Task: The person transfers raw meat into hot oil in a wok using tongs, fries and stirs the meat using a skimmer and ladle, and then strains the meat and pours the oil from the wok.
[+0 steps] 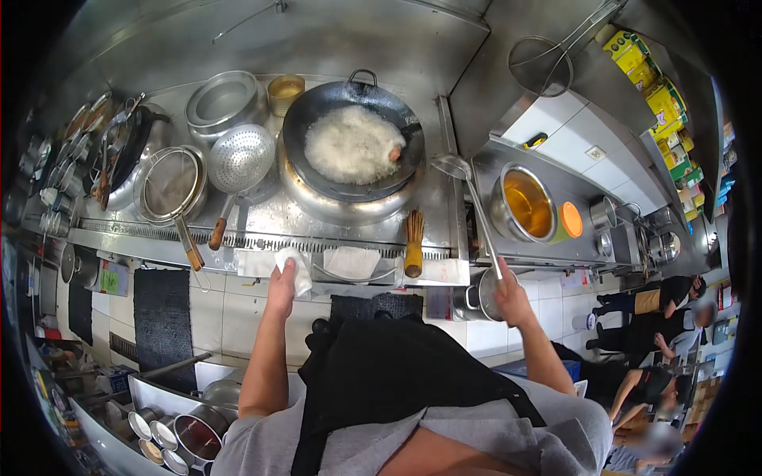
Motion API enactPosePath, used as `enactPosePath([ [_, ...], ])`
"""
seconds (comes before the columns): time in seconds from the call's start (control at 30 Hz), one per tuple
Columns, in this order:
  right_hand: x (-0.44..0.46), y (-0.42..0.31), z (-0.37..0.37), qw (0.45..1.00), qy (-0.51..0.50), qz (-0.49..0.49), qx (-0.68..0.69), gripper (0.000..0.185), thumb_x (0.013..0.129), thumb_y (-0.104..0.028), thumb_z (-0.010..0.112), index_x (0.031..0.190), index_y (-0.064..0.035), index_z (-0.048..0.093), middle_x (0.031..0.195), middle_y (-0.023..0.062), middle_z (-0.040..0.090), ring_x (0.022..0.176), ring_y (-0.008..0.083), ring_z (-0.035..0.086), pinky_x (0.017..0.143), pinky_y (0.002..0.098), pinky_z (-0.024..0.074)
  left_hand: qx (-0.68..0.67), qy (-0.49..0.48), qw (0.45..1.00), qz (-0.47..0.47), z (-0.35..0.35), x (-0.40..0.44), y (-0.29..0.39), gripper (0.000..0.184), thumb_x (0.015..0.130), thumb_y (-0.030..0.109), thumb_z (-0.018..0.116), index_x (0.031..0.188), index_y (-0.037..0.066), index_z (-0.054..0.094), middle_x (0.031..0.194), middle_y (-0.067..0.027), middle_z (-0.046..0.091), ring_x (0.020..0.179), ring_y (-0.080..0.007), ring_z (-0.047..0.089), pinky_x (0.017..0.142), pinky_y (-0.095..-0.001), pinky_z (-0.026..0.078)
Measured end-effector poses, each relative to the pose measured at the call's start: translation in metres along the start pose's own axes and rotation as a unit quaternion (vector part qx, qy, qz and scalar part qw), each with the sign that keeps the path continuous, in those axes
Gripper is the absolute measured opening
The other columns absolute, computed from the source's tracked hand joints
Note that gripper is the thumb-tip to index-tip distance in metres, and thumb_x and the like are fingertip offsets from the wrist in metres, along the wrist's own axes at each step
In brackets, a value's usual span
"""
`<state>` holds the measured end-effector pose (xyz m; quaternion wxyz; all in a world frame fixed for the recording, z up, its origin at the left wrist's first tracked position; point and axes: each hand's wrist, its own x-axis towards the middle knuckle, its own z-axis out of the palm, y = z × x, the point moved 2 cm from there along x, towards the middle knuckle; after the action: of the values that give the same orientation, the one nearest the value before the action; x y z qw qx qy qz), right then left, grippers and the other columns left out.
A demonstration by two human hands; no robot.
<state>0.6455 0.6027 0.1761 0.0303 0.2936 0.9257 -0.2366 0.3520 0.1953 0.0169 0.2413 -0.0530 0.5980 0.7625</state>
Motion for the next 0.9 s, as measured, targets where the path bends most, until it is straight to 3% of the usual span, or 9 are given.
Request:
enactPosePath([
  [0.2, 0.072, -0.048, 0.060, 0.936, -0.028, 0.031, 0.350, 0.078, 0.087, -0.001, 0.051, 0.155, -0.0187, 0.018, 0.095, 0.0084, 0.057, 0.056, 0.0155, 0.053, 0.049, 0.0279, 0.0460, -0.003, -0.001, 0.998, -0.062, 0.024, -0.011, -0.008, 0.045, 0.100, 0.035, 0.051, 0.124, -0.003, 0.053, 0.109, -0.0078, 0.062, 0.097, -0.0169, 0.058, 0.086, -0.0322, 0.047],
  [0.23, 0.107, -0.045, 0.078, 0.933, -0.016, -0.004, 0.360, 0.077, 0.089, -0.001, 0.050, 0.155, -0.0227, 0.016, 0.076, 0.0033, 0.049, 0.047, 0.0122, 0.046, 0.043, 0.0288, 0.0411, -0.002, 0.004, 0.998, -0.060, 0.027, -0.014, -0.012, 0.045, 0.100, 0.035, 0.051, 0.124, -0.003, 0.053, 0.109, -0.0078, 0.062, 0.097, -0.0169, 0.058, 0.086, -0.0322, 0.047],
  [0.27, 0.153, -0.025, 0.103, 0.961, 0.049, -0.055, 0.266, 0.076, 0.090, 0.000, 0.050, 0.155, -0.0225, 0.017, 0.078, 0.0038, 0.051, 0.050, 0.0127, 0.048, 0.044, 0.0292, 0.0424, 0.025, -0.020, 0.998, -0.062, 0.029, -0.015, -0.019, 0.044, 0.100, 0.035, 0.051, 0.124, -0.002, 0.054, 0.108, -0.0076, 0.062, 0.096, -0.0163, 0.058, 0.086, -0.0319, 0.047],
  [0.37, 0.210, -0.059, 0.110, 0.951, 0.004, -0.037, 0.307, 0.077, 0.090, -0.001, 0.050, 0.155, -0.0234, 0.016, 0.079, 0.0045, 0.053, 0.050, 0.0134, 0.047, 0.044, 0.0302, 0.0429, 0.083, -0.045, 0.994, -0.059, 0.028, -0.021, -0.034, 0.044, 0.099, 0.036, 0.052, 0.124, -0.001, 0.054, 0.106, -0.0072, 0.062, 0.095, -0.0152, 0.057, 0.085, -0.0315, 0.047],
  [0.47, 0.229, -0.074, 0.123, 0.985, 0.021, -0.018, 0.171, 0.077, 0.090, -0.002, 0.051, 0.156, -0.0237, 0.015, 0.079, 0.0058, 0.055, 0.050, 0.0144, 0.047, 0.045, 0.0313, 0.0432, 0.121, -0.058, 0.990, -0.041, 0.026, -0.034, -0.038, 0.046, 0.099, 0.036, 0.053, 0.125, -0.002, 0.053, 0.108, -0.0076, 0.062, 0.097, -0.0159, 0.056, 0.087, -0.0318, 0.046],
  [0.6, 0.229, -0.090, 0.128, 0.959, -0.041, 0.004, 0.280, 0.079, 0.091, -0.004, 0.053, 0.156, -0.0230, 0.013, 0.077, 0.0068, 0.056, 0.050, 0.0153, 0.048, 0.045, 0.0317, 0.0442, 0.080, -0.022, 0.996, -0.041, 0.004, -0.064, -0.051, 0.046, 0.099, 0.036, 0.052, 0.125, -0.002, 0.054, 0.109, -0.0078, 0.062, 0.097, -0.0161, 0.056, 0.087, -0.0317, 0.046],
  [0.67, 0.239, -0.101, 0.121, 0.923, -0.095, 0.006, 0.373, 0.079, 0.091, -0.006, 0.056, 0.156, -0.0234, 0.014, 0.075, 0.0053, 0.054, 0.050, 0.0140, 0.048, 0.043, 0.0313, 0.0432, 0.076, 0.019, 0.996, -0.043, -0.011, -0.080, -0.058, 0.042, 0.099, 0.037, 0.052, 0.120, 0.000, 0.057, 0.098, -0.0051, 0.062, 0.086, -0.0148, 0.058, 0.076, -0.0309, 0.048],
  [0.77, 0.255, -0.109, 0.106, 0.881, -0.167, 0.034, 0.442, 0.078, 0.093, -0.008, 0.058, 0.155, -0.0266, 0.015, 0.071, 0.0024, 0.049, 0.049, 0.0109, 0.045, 0.044, 0.0282, 0.0418, 0.079, 0.059, 0.991, -0.085, -0.035, -0.099, -0.071, 0.045, 0.099, 0.035, 0.051, 0.125, -0.002, 0.054, 0.109, -0.0078, 0.063, 0.097, -0.0168, 0.057, 0.087, -0.0315, 0.046],
  [0.9, 0.264, -0.090, 0.088, 0.827, -0.269, 0.034, 0.492, 0.076, 0.095, -0.011, 0.057, 0.155, -0.0283, 0.014, 0.073, 0.0010, 0.049, 0.051, 0.0096, 0.043, 0.044, 0.0276, 0.0405, 0.060, 0.092, 0.991, -0.074, -0.047, -0.115, -0.067, 0.047, 0.099, 0.039, 0.052, 0.125, -0.001, 0.053, 0.106, -0.0071, 0.063, 0.091, -0.0164, 0.059, 0.081, -0.0319, 0.048],
])
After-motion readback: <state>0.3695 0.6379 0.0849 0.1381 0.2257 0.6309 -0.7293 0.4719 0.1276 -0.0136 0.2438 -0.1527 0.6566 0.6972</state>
